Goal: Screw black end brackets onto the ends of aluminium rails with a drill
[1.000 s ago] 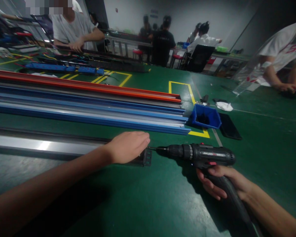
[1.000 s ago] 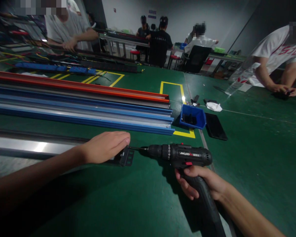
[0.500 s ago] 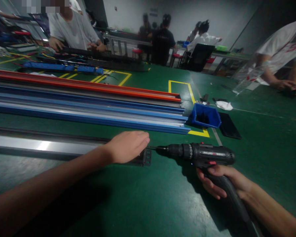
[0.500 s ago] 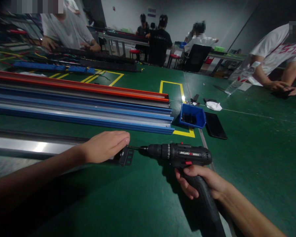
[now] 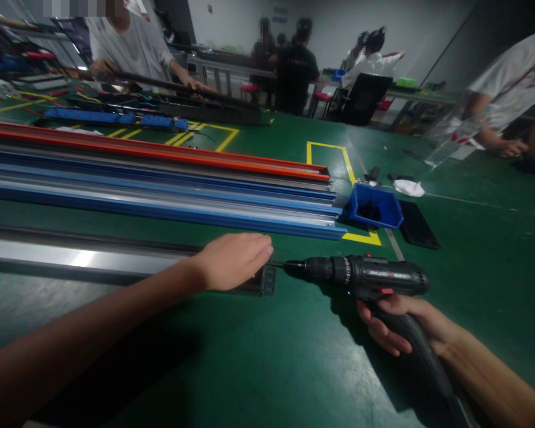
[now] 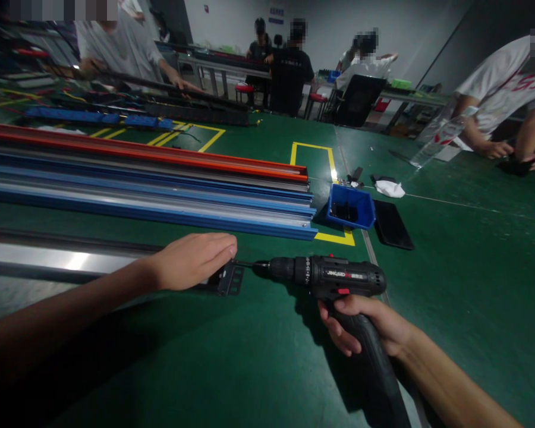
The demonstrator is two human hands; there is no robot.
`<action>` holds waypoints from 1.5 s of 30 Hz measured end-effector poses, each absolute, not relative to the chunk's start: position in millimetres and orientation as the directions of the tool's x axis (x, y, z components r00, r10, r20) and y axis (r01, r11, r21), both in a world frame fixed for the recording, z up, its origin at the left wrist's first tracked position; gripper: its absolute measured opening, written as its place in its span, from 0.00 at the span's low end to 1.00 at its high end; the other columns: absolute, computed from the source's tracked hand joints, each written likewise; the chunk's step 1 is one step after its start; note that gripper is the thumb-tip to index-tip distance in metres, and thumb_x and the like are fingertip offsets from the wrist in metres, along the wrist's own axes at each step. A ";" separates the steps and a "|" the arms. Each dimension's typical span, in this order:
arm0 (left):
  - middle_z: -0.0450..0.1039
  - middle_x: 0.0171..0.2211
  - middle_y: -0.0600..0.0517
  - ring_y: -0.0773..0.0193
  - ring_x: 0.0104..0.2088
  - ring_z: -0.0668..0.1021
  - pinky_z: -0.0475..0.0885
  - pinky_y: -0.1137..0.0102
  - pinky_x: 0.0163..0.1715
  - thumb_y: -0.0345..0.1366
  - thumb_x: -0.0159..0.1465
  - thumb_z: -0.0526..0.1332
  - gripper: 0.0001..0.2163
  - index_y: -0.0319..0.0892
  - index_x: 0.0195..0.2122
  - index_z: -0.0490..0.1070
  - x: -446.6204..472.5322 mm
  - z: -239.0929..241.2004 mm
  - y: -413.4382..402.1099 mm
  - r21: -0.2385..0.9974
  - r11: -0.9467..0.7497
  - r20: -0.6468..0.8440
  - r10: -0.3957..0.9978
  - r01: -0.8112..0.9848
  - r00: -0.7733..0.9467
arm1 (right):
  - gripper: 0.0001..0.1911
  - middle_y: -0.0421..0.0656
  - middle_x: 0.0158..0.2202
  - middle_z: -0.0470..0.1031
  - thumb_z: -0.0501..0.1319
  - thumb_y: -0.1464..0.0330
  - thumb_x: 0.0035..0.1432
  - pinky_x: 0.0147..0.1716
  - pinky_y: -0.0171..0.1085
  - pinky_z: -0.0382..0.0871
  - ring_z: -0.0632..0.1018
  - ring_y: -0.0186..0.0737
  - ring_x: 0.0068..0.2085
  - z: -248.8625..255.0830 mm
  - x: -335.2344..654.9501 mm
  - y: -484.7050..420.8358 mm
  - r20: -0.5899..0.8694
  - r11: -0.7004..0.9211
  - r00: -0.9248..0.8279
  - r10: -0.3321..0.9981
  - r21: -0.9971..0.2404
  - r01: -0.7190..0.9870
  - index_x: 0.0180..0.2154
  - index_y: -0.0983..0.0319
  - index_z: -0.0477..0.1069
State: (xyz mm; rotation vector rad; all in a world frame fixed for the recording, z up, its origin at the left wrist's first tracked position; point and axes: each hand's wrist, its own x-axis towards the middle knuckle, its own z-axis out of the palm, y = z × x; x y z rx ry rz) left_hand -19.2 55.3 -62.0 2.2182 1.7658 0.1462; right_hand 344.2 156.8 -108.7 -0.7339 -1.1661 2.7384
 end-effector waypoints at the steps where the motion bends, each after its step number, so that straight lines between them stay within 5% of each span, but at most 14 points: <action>1: 0.74 0.39 0.49 0.58 0.37 0.76 0.68 0.63 0.37 0.42 0.76 0.41 0.18 0.43 0.39 0.67 -19.2 -61.8 55.2 0.299 -0.199 -0.105 0.965 0.933 0.239 | 0.16 0.43 0.26 0.75 0.64 0.63 0.61 0.22 0.31 0.71 0.70 0.28 0.18 -109.0 344.3 157.0 -0.396 -0.710 -0.884 0.249 -0.696 0.112 0.41 0.70 0.79; 45: 0.74 0.38 0.50 0.57 0.37 0.76 0.66 0.63 0.36 0.42 0.76 0.40 0.18 0.44 0.39 0.66 -19.8 -62.9 56.2 0.266 -0.197 -0.108 0.967 0.943 0.233 | 0.15 0.44 0.26 0.75 0.64 0.63 0.61 0.21 0.31 0.72 0.70 0.28 0.17 -111.7 345.5 159.3 -0.406 -0.714 -0.878 0.254 -0.691 0.113 0.40 0.70 0.80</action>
